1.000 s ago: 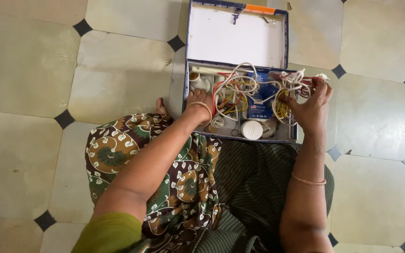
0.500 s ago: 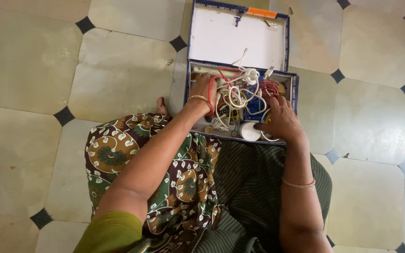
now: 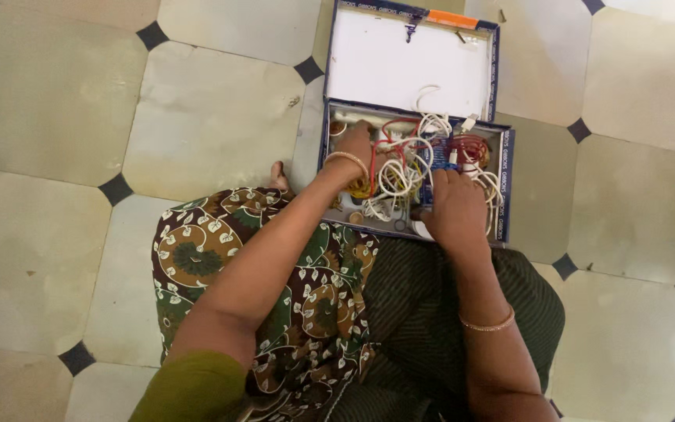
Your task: The person organizes a collection of electrical components and miscellaneous items by hand, winding colored wires into bundles, placing light bulbs, a mobile phone, and various hardware pieces into a cardboard box, and gathering loose screws and brackets from the floor into a pile.
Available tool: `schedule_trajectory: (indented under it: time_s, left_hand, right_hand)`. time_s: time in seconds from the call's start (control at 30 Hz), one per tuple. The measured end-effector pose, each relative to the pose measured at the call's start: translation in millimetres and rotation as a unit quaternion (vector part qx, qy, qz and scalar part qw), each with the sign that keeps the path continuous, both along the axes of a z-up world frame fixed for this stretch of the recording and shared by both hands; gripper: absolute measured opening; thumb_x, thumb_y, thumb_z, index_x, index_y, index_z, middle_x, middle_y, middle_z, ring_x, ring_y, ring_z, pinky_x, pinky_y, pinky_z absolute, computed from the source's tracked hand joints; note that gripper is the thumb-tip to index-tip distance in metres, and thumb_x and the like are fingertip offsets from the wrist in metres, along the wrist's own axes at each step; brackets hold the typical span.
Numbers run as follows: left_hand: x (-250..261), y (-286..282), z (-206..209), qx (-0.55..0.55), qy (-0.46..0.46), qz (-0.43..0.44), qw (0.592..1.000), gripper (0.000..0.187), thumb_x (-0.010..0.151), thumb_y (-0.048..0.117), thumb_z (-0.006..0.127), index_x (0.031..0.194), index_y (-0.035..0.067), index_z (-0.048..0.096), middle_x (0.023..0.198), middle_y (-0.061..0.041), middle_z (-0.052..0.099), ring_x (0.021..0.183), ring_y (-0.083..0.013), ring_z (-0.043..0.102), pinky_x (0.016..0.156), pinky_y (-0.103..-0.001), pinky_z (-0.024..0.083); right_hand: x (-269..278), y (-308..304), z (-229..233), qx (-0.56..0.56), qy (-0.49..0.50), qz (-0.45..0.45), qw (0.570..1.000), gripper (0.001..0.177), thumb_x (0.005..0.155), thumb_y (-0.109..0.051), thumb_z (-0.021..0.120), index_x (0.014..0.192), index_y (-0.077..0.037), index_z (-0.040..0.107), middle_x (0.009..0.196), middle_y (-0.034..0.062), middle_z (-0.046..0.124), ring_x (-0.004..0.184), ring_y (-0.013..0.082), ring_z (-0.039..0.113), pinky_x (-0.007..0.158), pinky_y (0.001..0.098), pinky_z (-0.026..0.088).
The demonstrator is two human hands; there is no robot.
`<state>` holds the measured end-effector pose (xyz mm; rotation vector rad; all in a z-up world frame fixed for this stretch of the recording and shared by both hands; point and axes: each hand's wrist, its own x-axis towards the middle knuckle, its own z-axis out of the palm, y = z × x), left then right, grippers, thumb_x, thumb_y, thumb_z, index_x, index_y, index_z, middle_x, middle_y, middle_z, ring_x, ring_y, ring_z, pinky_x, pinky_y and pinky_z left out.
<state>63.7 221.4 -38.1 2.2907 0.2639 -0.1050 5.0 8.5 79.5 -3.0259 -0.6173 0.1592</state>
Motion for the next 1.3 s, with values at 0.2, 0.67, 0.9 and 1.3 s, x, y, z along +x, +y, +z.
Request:
schedule_trajectory:
  time_s: [0.2,0.67,0.9,1.3]
  left_hand:
    - [-4,-12,-11,-0.107,0.198,-0.026,0.974,0.113,0.065,0.063,0.087,0.132,-0.015,0.041,0.119,-0.035,0.065,0.113,-0.0423,0.067,0.099,-0.043,0.055]
    - [17,26,53,-0.236,0.011,0.098,0.967,0.022,0.081,0.026,0.078,0.091,0.005,0.077,0.082,-0.007,0.080,0.072,-0.0142,0.075,0.067,-0.028,0.058]
    - [20,13,37,-0.235,-0.113,0.113,0.959,0.030,0.083,0.028,0.073,0.106,0.009,0.073,0.085,-0.007,0.079,0.076,-0.0162,0.076,0.071,-0.031,0.057]
    - [0,0,28,-0.071,-0.190,-0.134,0.970,0.141,0.049,0.055,0.100,0.154,0.009,0.017,0.146,-0.032,0.022,0.138,-0.0551,0.027,0.110,-0.061,0.027]
  right_hand:
    - [-2,23,1,-0.008,-0.103,0.008,0.995,0.066,0.057,-0.029,0.094,0.112,-0.010,0.064,0.119,0.0139,0.060,0.114,0.0371,0.052,0.088,0.0557,0.044]
    - [3,41,-56,0.071,0.202,0.113,0.970,0.040,0.082,-0.021,0.076,0.122,-0.023,0.075,0.105,0.0188,0.075,0.094,0.0354,0.072,0.085,0.0462,0.057]
    - [13,66,-121,0.130,0.124,0.295,0.939,0.028,0.079,-0.012,0.076,0.104,-0.024,0.080,0.107,0.0197,0.071,0.093,0.0374,0.071,0.080,0.0463,0.058]
    - [-5,39,-25,-0.008,-0.018,-0.033,0.999,0.041,0.073,-0.022,0.082,0.106,-0.002,0.066,0.113,0.0164,0.059,0.111,0.0367,0.056,0.088,0.0490,0.052]
